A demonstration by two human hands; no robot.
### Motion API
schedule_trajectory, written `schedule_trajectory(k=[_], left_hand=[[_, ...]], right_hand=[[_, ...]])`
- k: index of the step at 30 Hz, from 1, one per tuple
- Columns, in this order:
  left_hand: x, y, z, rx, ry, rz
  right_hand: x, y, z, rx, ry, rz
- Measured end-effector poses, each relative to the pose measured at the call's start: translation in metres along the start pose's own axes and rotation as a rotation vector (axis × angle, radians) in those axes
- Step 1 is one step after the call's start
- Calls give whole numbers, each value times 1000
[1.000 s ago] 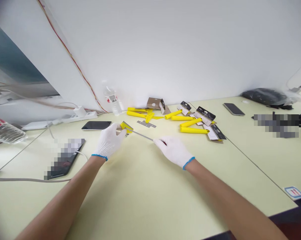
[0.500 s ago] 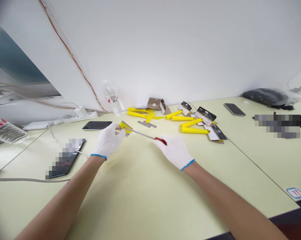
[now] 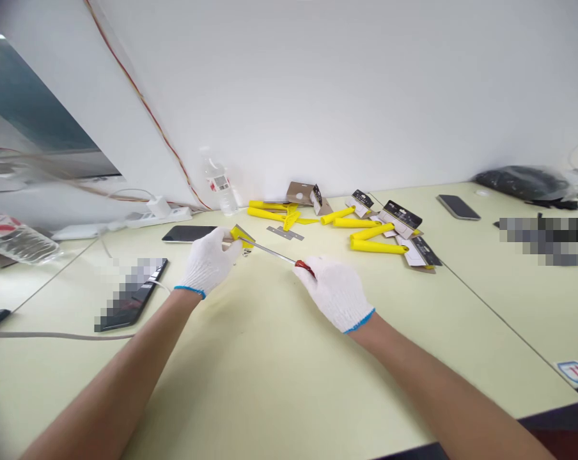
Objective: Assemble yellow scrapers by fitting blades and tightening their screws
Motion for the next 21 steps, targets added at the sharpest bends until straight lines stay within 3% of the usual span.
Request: schedule_trajectory(k=[5, 6, 8, 11, 14, 17, 21], left_hand=[[3, 5, -3, 1, 82, -24], [5, 6, -3, 1, 75, -36], [6, 7, -4, -8, 62, -55], [6, 8, -4, -9, 57, -33], [3, 6, -3, -18, 57, -14], [-2, 2, -1, -45, 59, -27], [-6, -2, 2, -56, 65, -18]], right_hand=[[-9, 17, 3, 527, 255, -583], [-10, 17, 3, 529, 290, -605], [-14, 11, 0, 382, 283, -503], [-12, 2, -3, 117, 161, -194], [-5, 0, 0, -7, 47, 67], [-1, 1, 1, -17, -16, 133], [-3, 3, -3, 115, -32, -50]])
Point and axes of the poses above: each hand's wrist, its own z-axis away from the middle knuckle, its own y-axis out of the palm, x = y × z, the point moved 6 cm from there along -z, towards the middle knuckle, and after that the axes turned 8 degrees about x, right-handed, at the moved point
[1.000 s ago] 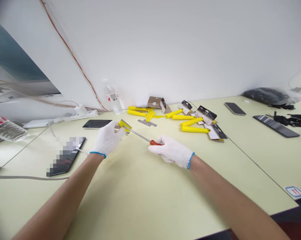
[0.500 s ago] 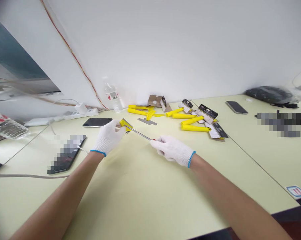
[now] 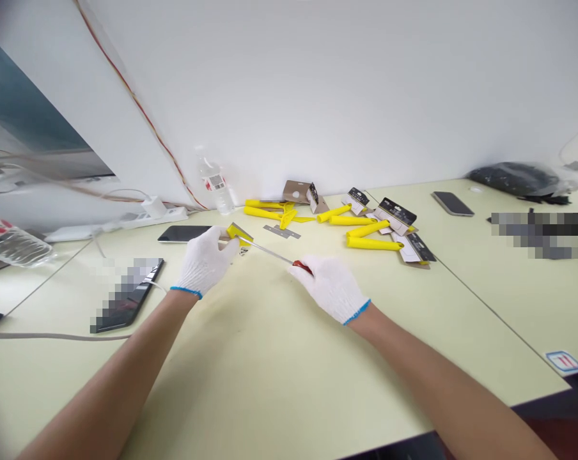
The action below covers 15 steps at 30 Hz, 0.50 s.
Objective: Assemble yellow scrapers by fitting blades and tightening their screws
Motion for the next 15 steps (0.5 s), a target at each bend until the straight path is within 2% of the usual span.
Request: schedule_trajectory(k=[3, 8, 10, 12, 15], left_hand=[[-2, -1, 1, 0, 19, 6], [-5, -2, 1, -4, 46, -37], [-4, -3, 1, -13, 51, -29], [-3, -3, 0, -23, 50, -23], [-1, -3, -1, -44, 46, -69]], right_hand=[[-5, 0, -1, 110, 53, -164], [-13, 13, 5, 410, 309, -573], [-13, 18, 6, 458, 333, -639], [-13, 16, 2, 375, 282, -547], [-14, 6, -4, 126, 186, -306]])
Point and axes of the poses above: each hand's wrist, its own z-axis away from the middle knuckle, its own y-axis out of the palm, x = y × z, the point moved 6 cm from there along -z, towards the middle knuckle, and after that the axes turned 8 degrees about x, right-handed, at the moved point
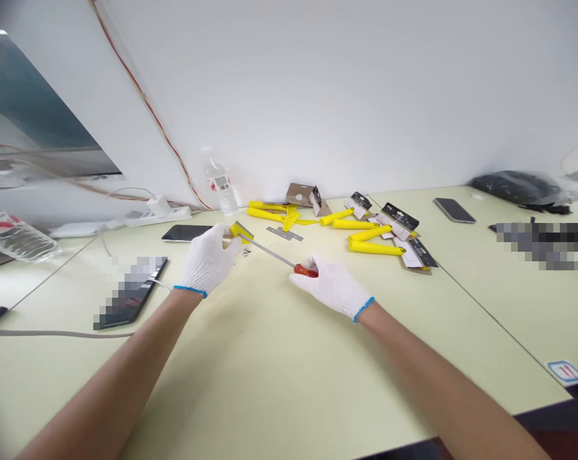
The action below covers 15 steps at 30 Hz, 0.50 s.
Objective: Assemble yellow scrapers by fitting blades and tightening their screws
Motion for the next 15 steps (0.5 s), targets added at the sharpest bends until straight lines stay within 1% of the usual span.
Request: schedule_trajectory(k=[3, 5, 7, 8, 10, 15], left_hand=[[1, 1, -1, -3, 5, -49], [0, 2, -1, 1, 12, -73], [-1, 1, -1, -1, 17, -85], [-2, 1, -1, -3, 20, -87], [-3, 0, 0, -5, 18, -99], [-7, 0, 1, 17, 4, -165]], right_hand=[[7, -7, 3, -189, -119, 201], [14, -9, 8, -298, -207, 391], [18, -9, 13, -385, -260, 558], [19, -8, 14, -404, -272, 606], [18, -5, 12, -378, -275, 633], [16, 1, 7, -228, -250, 560]])
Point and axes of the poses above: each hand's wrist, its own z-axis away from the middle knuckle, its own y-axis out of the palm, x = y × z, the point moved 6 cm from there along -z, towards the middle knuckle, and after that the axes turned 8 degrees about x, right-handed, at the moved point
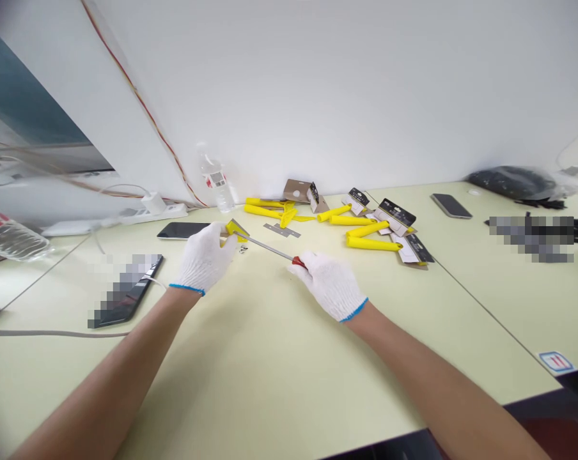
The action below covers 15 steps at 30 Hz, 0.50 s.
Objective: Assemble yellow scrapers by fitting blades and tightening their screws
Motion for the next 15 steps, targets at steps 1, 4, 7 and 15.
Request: schedule_trajectory(k=[1, 4, 7, 15], left_hand=[[-1, 1, 0, 7, 4, -6], [-1, 4, 1, 23, 10, -6], [0, 6, 1, 13, 2, -4], [3, 10, 0, 18, 2, 23]], right_hand=[[0, 0, -1, 23, 4, -27], [-1, 0, -1, 91, 24, -97], [-2, -1, -2, 115, 27, -154], [-4, -2, -3, 194, 23, -337]])
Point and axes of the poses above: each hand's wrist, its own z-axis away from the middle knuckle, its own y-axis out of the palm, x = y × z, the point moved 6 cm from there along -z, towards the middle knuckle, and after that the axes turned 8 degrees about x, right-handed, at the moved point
